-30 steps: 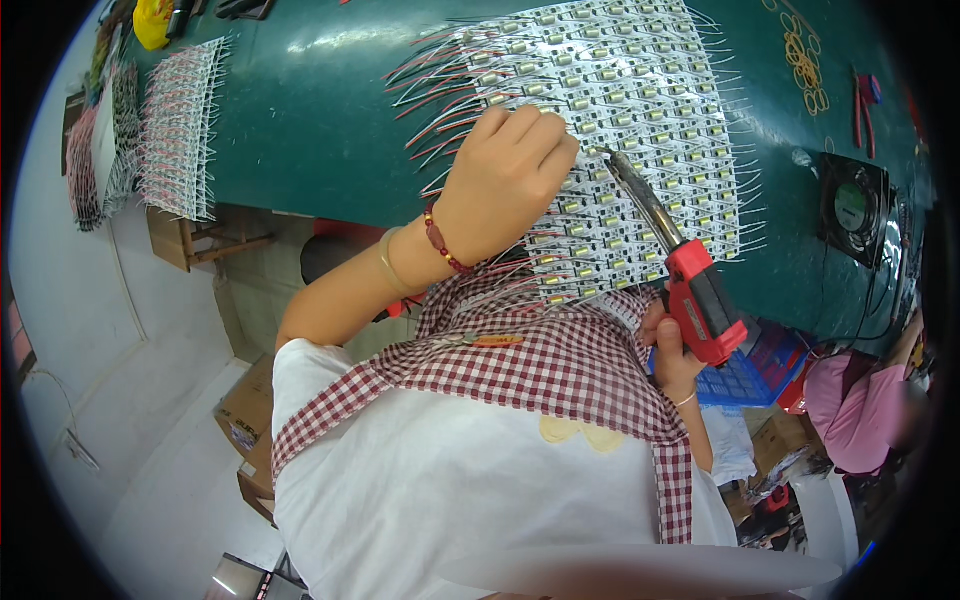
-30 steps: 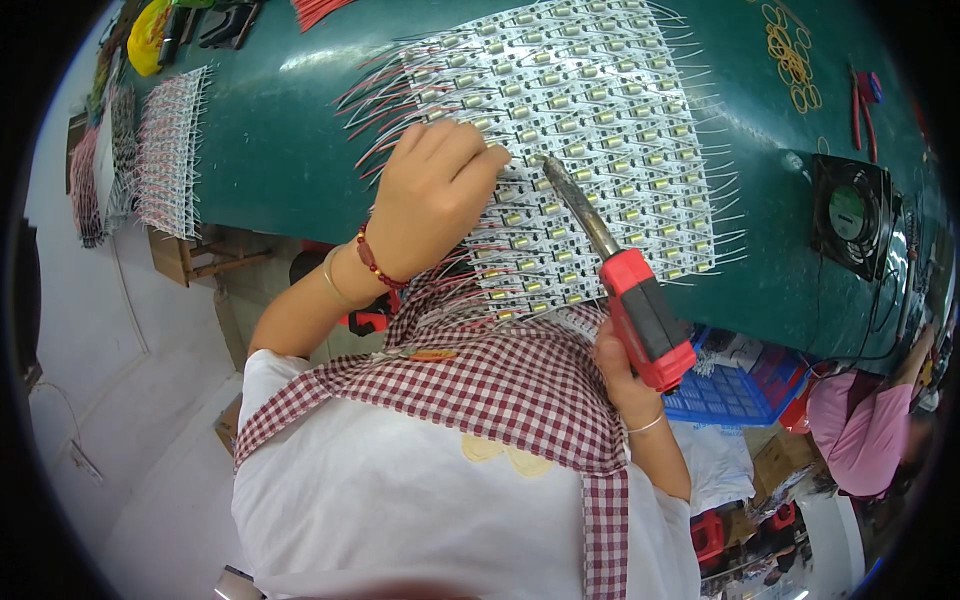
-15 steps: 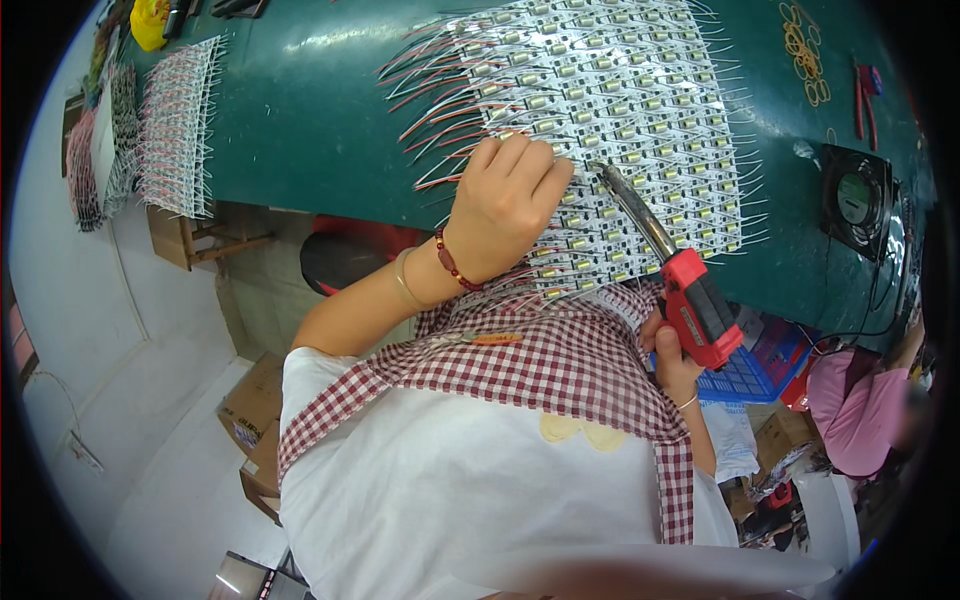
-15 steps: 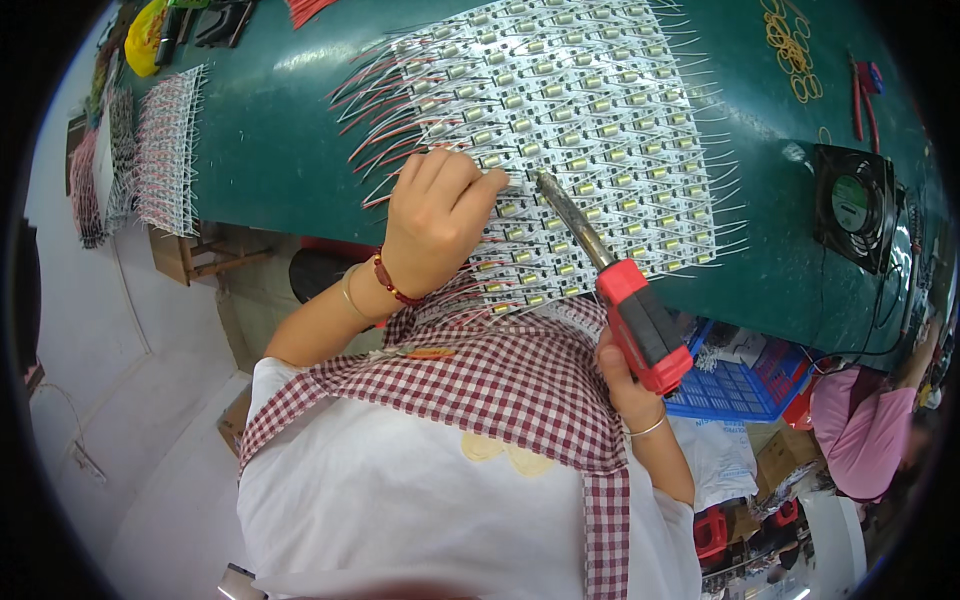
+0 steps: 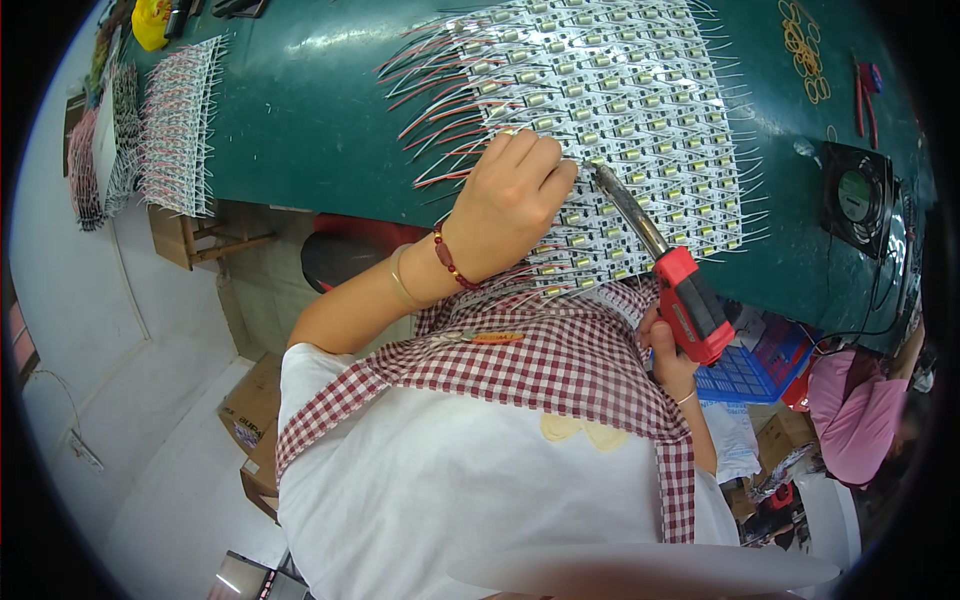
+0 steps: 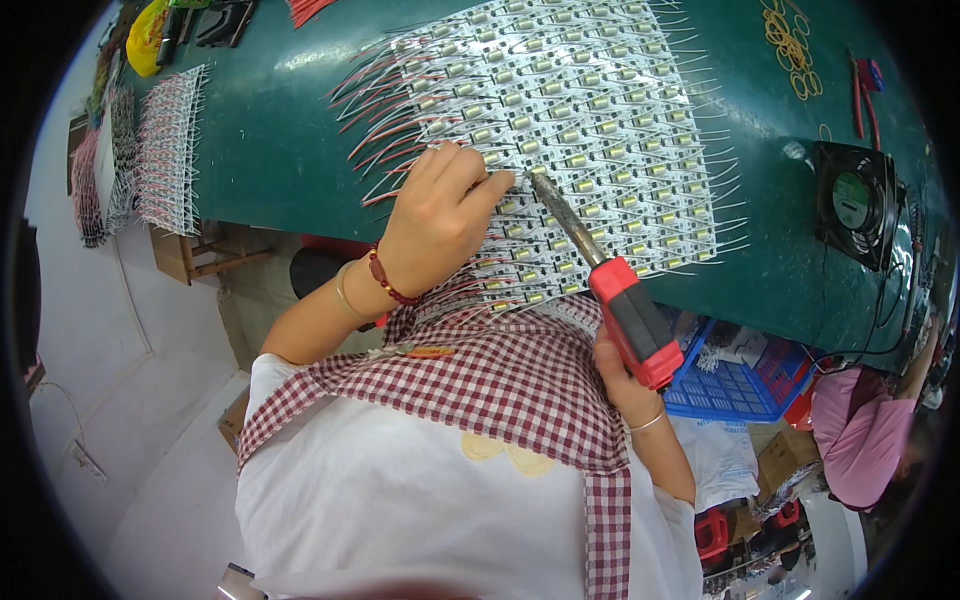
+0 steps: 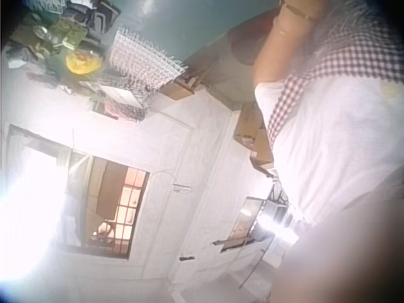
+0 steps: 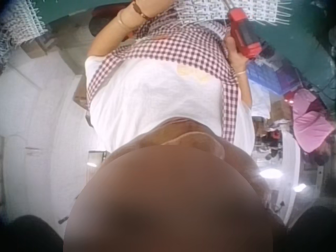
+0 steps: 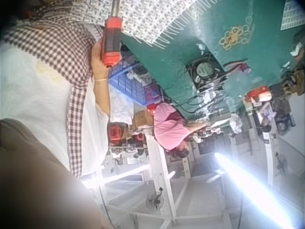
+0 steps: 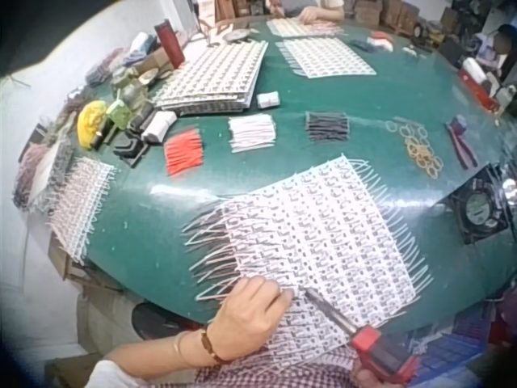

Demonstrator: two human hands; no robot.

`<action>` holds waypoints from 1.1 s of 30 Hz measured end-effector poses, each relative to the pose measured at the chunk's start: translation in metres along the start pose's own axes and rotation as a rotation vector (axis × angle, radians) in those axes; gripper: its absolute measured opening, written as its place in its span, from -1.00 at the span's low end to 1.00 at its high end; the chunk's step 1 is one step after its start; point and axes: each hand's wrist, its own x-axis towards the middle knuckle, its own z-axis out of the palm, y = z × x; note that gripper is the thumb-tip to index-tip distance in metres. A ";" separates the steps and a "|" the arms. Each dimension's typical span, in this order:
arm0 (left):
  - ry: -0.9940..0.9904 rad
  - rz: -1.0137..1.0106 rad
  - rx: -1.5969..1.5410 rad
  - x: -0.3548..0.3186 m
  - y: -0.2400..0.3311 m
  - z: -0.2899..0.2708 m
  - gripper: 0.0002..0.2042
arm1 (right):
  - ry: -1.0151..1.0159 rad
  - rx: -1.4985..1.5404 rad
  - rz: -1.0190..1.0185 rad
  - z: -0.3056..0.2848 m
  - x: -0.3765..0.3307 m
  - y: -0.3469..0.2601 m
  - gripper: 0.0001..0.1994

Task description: The person assembles an LED grid by soldering wires and electronic components together with a handheld soldering iron.

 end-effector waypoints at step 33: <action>-0.026 -0.013 0.005 -0.011 0.015 0.003 -0.84 | -0.158 0.192 0.191 -0.022 -0.021 0.003 -0.62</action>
